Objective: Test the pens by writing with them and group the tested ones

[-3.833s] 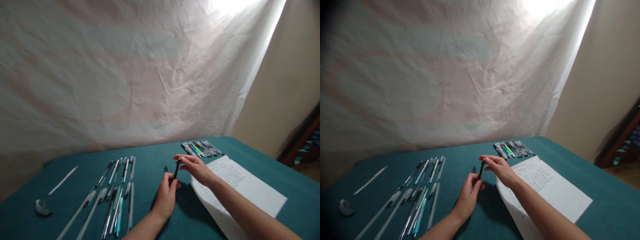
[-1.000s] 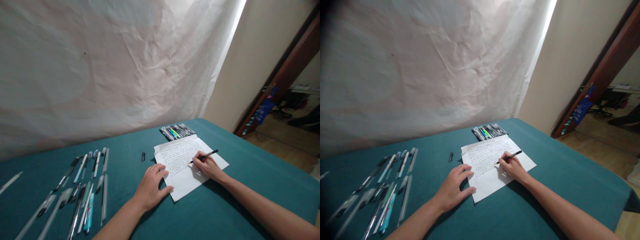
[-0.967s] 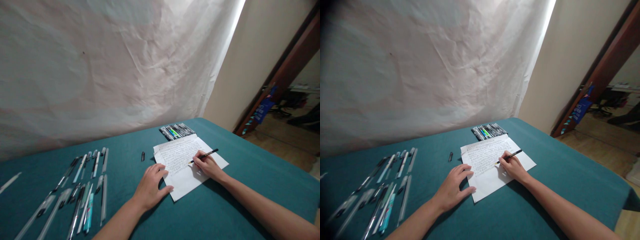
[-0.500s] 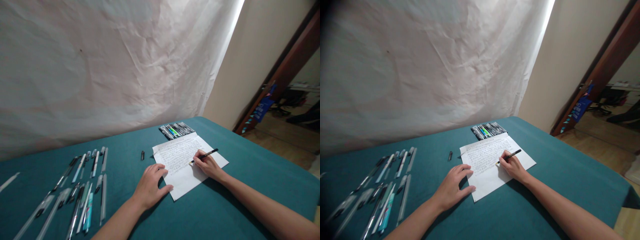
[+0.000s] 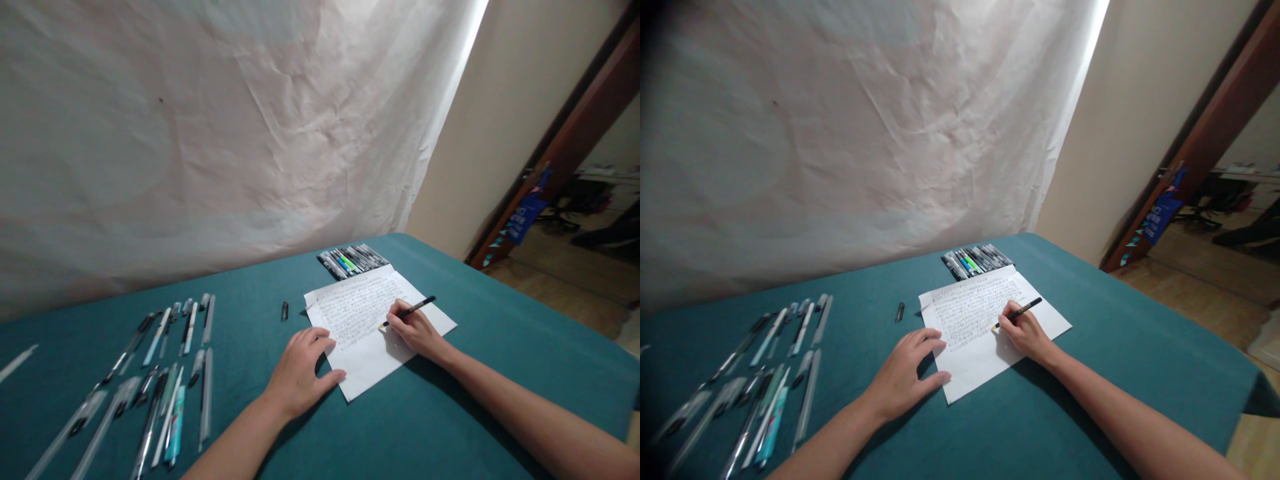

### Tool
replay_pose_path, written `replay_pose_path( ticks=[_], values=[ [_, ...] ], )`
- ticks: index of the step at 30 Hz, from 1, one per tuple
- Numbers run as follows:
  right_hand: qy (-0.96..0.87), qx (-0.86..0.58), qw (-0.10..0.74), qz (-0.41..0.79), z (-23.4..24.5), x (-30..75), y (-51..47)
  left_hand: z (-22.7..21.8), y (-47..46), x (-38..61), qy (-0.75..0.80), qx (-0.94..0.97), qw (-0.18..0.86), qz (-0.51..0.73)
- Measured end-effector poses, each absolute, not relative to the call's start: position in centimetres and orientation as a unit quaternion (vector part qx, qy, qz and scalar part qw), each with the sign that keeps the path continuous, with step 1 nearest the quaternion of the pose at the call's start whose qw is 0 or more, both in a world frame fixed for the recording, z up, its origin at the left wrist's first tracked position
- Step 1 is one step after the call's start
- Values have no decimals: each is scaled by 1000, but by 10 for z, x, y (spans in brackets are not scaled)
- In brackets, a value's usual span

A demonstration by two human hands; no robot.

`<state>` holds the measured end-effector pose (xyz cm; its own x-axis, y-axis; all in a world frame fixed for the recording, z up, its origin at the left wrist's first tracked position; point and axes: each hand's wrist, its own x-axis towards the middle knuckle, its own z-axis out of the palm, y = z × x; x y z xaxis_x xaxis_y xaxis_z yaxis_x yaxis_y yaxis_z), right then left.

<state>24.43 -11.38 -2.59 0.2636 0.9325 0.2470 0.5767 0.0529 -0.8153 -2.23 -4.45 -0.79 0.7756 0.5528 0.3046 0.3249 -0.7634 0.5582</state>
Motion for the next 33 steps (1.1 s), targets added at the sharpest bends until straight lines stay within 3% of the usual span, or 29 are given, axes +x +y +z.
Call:
replay_pose_path(
  ticks=[24, 33],
  values=[
    [-586, -642, 457, 188, -23, 243, -114, -8, -44, -22, 242, 914, 236, 226],
    [-524, -664, 497, 195, -29, 250, -112, -8, -45, -24, 248, 916, 230, 218]
  ],
)
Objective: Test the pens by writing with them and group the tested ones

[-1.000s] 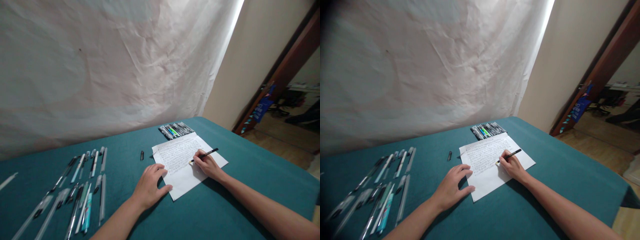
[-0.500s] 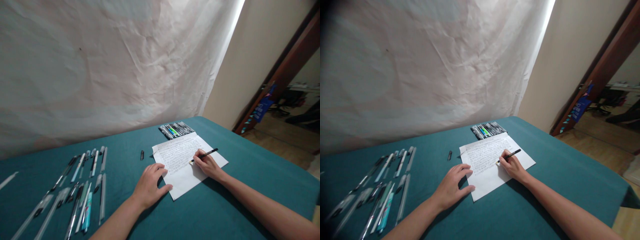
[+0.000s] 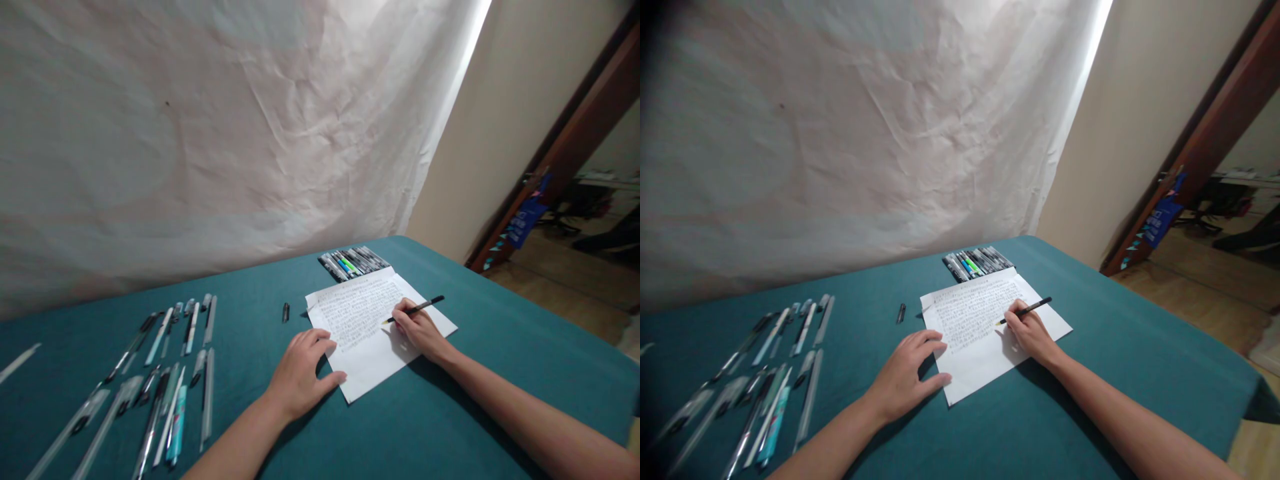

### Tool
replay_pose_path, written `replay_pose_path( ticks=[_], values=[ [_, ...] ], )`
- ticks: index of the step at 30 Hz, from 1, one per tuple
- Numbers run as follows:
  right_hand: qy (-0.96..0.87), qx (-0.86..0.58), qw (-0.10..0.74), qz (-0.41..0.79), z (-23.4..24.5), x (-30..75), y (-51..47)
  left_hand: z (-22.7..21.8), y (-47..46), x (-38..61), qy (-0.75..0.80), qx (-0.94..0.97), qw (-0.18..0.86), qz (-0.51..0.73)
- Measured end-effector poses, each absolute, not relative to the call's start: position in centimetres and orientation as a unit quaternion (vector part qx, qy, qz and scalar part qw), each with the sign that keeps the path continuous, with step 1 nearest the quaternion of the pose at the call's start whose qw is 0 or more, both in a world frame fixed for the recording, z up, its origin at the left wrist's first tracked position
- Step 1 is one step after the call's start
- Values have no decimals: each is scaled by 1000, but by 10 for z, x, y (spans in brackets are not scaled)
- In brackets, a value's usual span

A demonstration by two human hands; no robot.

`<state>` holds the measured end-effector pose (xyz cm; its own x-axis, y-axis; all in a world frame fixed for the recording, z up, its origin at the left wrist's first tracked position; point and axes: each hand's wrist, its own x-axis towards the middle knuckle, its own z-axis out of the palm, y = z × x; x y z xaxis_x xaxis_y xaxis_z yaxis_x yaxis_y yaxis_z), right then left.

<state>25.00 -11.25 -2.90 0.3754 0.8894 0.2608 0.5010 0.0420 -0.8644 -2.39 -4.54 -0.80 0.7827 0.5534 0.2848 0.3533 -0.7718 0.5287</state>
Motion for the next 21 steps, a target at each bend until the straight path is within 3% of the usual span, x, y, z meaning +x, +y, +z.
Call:
replay_pose_path(
  ticks=[7, 13, 16, 21],
  values=[
    [-531, -667, 497, 164, -24, 274, -108, -8, -46, -25, 246, 913, 239, 219],
    [-492, -792, 362, -8, -30, 338, -113, -7, -46, -26, 243, 912, 244, 221],
    [-456, -826, 331, -12, -36, 358, -116, -8, -46, -26, 242, 912, 247, 220],
    [-429, -832, 349, 39, -47, 373, -114, -7, -46, -25, 245, 909, 261, 214]
  ],
)
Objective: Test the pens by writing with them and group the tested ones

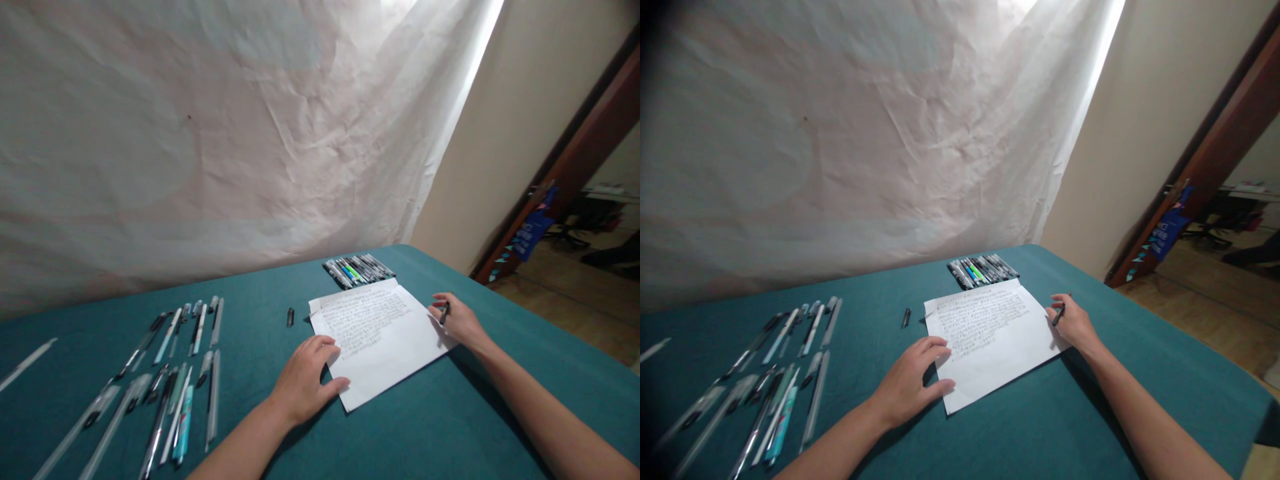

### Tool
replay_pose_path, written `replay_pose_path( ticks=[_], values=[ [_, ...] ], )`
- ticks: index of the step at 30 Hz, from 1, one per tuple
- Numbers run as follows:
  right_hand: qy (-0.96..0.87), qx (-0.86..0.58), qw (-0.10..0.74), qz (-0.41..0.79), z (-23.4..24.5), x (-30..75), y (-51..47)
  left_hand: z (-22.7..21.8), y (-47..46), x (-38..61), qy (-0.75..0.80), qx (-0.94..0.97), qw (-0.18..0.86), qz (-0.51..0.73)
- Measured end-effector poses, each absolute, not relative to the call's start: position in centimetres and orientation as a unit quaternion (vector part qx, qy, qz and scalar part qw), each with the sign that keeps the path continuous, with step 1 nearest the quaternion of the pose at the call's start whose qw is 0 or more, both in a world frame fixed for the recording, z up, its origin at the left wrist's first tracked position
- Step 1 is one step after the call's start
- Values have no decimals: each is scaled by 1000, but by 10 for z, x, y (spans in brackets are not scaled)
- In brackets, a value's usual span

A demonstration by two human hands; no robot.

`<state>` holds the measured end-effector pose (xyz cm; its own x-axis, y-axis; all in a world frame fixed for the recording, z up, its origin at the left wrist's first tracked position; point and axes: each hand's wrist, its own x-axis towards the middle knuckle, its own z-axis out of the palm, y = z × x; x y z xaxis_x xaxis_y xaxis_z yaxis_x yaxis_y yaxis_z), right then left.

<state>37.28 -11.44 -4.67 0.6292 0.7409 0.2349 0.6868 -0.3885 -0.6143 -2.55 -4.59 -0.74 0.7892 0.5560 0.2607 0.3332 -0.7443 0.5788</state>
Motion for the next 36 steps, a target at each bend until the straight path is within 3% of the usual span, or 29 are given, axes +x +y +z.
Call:
replay_pose_path(
  ticks=[7, 14, 20, 23, 29, 36],
  values=[
    [-421, -816, 387, 83, -51, 382, -114, -6, -47, -26, 243, 909, 269, 205],
    [-367, -775, 485, 168, -47, 388, -120, -4, -48, -27, 240, 904, 281, 214],
    [-460, -799, 385, 20, -32, 373, -105, -2, -52, -29, 242, 890, 292, 252],
    [-581, -706, 403, 37, -8, 313, -84, -2, -52, -29, 257, 877, 294, 282],
    [-797, -486, 338, 121, 26, 158, -30, -1, -52, -28, 300, 857, 286, 305],
    [-827, -487, 249, 130, 9, 91, 32, -3, -51, -28, 316, 848, 301, 301]
  ],
)
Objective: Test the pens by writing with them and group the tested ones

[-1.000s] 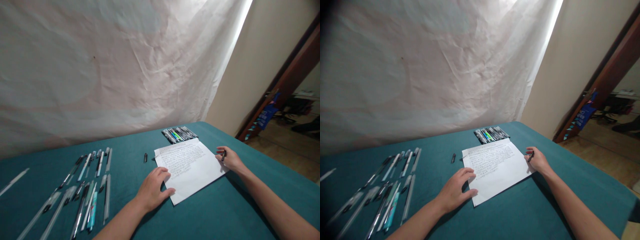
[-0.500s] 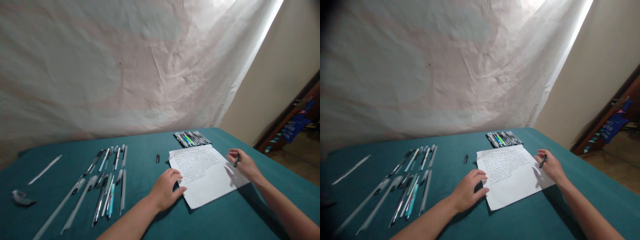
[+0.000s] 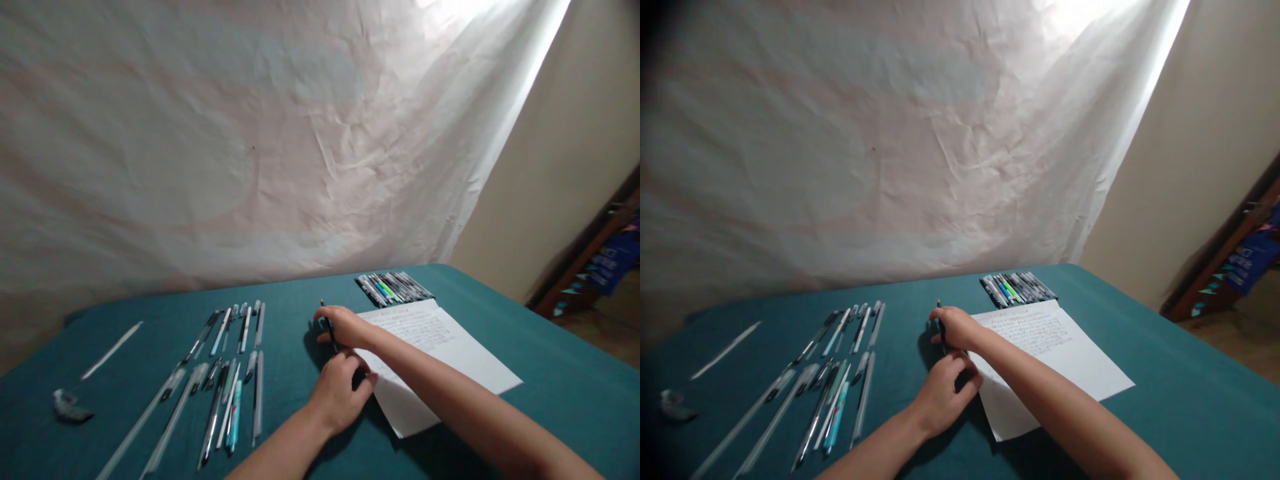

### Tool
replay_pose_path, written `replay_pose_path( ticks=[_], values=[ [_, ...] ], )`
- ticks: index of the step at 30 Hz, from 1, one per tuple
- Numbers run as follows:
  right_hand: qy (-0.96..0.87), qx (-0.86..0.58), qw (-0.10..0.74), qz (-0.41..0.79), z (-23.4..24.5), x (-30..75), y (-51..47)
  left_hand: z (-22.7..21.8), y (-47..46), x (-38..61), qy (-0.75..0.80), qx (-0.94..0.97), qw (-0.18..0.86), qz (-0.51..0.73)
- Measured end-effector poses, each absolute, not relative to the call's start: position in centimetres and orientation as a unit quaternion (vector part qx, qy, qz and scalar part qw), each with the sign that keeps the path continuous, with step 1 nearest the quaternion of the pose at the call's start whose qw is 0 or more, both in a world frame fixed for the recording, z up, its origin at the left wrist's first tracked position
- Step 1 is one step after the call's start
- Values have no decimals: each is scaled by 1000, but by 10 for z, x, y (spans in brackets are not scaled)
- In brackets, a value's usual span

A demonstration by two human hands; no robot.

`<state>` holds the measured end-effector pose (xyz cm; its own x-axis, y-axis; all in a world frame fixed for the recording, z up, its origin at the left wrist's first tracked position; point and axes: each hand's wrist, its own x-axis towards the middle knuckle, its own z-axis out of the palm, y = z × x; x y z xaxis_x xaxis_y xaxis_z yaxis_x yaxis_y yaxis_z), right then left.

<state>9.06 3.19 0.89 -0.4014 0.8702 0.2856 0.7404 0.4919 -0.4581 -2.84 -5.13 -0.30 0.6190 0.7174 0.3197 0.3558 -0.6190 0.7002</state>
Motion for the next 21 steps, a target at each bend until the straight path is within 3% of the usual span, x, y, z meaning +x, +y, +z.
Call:
replay_pose_path(
  ticks=[7, 14, 21],
  values=[
    [-825, -485, 259, 130, 11, 88, 32, -4, -49, -28, 317, 835, 325, 310],
    [-766, -444, 406, 225, 45, 105, -4, -14, -33, -26, 340, 695, 486, 407],
    [-807, -432, 372, 155, 25, 114, -41, -20, -19, -25, 323, 510, 618, 504]
  ],
)
